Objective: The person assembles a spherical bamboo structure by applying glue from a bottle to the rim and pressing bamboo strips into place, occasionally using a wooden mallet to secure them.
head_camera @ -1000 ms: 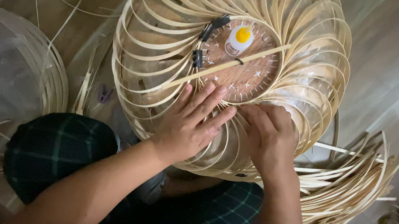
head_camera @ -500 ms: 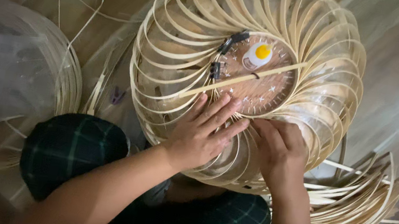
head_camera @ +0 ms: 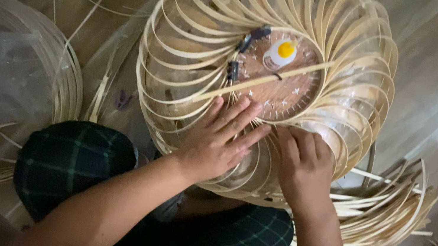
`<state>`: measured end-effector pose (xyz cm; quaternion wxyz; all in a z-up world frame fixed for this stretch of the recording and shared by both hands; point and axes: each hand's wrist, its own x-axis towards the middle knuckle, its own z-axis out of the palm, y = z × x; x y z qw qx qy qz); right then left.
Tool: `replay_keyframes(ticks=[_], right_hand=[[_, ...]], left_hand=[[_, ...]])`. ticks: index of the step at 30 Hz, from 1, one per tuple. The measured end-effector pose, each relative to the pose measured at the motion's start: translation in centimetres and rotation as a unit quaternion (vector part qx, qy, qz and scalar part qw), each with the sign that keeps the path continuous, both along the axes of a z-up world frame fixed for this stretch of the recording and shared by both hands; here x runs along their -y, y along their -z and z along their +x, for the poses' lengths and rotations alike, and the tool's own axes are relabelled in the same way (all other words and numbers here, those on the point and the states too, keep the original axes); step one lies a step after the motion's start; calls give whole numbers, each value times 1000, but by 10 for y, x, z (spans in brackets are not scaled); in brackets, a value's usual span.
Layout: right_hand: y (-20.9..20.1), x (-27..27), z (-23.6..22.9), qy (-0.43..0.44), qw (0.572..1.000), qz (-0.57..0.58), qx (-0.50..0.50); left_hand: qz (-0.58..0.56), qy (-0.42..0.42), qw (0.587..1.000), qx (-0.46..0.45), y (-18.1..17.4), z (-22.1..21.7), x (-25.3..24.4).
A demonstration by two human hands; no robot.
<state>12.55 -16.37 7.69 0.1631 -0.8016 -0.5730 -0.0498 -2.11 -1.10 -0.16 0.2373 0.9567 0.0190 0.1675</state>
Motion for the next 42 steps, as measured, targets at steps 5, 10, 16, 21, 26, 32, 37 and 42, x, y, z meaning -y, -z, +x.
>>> replay_keyframes(ticks=[5,10,16,21,26,32,37,42], right_hand=[[-2,-2,-9,5,997,-2,77],[-3,6,-9,9,999,-21,36],[-14,47,-15,96,995,1,-5],[14,41,-14,178,979,86,-51],[19,8,-8,119,988,89,-31],[11,-4,-6,119,988,70,-65],[11,-3,-6,116,988,85,-52],[11,-7,-6,101,988,109,-37]], left_hand=[[-17,1,1000,-2,3,-1,-1],[-6,-8,1000,-12,5,-3,1],[-7,-27,999,45,15,-4,8],[26,-15,999,23,7,-1,3],[25,-18,999,17,0,1,2],[20,-25,999,18,-1,1,3],[16,-19,1000,15,-2,3,4],[22,-35,999,24,-6,4,6]])
